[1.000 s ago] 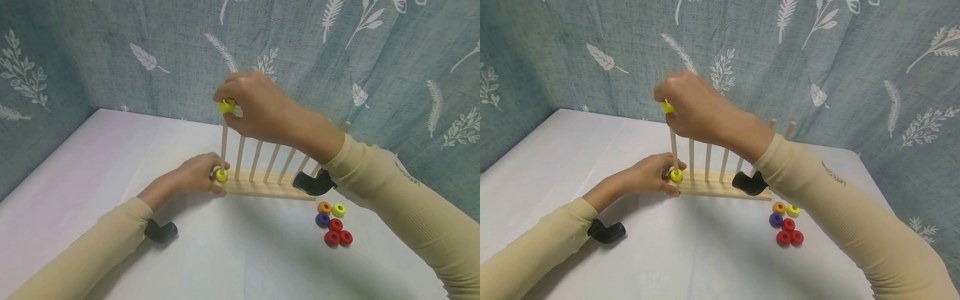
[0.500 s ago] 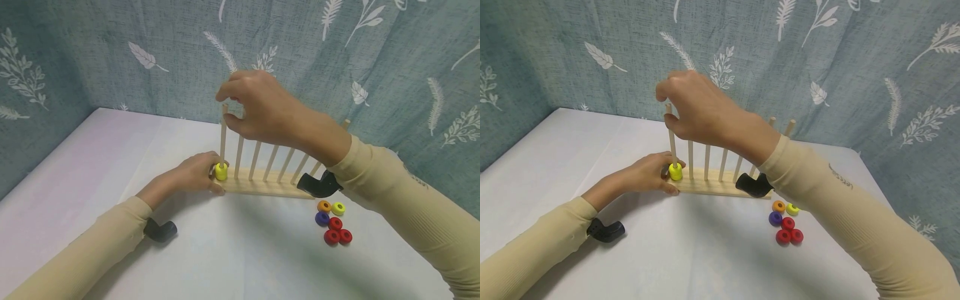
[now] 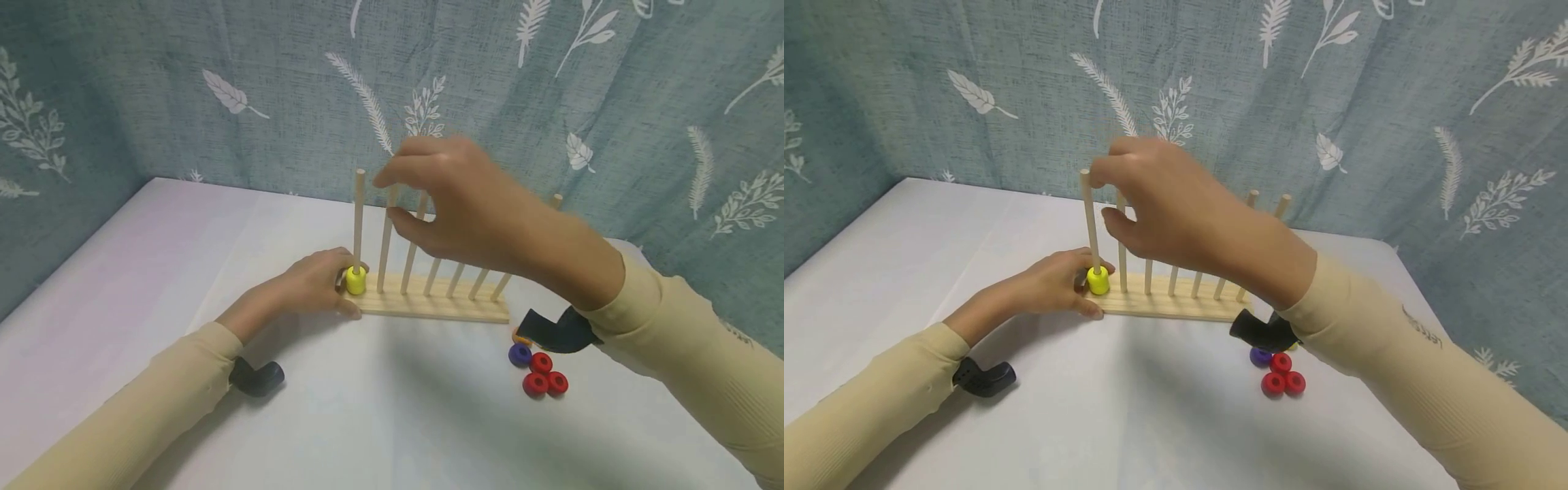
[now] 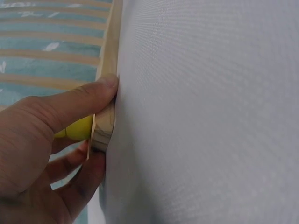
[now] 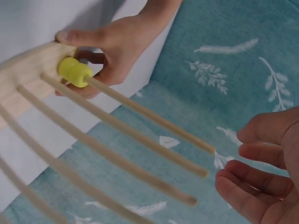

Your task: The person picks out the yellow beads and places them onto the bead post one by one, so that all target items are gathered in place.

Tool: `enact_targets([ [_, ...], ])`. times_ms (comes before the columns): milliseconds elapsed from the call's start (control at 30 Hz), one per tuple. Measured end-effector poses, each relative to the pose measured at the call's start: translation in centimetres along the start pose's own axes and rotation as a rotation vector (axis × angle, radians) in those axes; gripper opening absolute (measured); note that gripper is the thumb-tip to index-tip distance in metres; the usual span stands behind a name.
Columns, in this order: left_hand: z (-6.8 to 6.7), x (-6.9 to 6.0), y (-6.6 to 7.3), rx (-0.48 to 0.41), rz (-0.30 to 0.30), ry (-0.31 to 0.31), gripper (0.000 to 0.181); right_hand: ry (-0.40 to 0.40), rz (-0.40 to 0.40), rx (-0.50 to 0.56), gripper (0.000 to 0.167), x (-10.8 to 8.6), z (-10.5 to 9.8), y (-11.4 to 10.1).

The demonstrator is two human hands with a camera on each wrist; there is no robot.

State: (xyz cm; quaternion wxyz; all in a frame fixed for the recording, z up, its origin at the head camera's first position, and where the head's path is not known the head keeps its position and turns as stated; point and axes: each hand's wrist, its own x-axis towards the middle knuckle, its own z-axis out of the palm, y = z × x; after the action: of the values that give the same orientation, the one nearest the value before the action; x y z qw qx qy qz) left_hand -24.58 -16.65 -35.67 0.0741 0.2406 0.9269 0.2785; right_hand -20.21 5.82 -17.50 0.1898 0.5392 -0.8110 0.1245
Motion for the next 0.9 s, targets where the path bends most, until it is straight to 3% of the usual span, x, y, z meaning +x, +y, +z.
enact_targets([
  [200, 0.0, 0.0, 0.1, 0.004, -0.037, -0.014, 0.072, 0.053, 0.049, 0.033, 0.025, -3.5, -0.4, 0.7],
  [467, 0.0, -0.1, -0.4, 0.005, -0.042, -0.013, 0.072, 0.094, 0.107, 0.022, 0.025, -7.8, -0.1, 2.9],
  [900, 0.1, 0.4, -0.2, -0.008, -0.038, -0.023, 0.074, 0.06, 0.362, -0.007, 0.03, -14.8, 0.1, 4.7],
])
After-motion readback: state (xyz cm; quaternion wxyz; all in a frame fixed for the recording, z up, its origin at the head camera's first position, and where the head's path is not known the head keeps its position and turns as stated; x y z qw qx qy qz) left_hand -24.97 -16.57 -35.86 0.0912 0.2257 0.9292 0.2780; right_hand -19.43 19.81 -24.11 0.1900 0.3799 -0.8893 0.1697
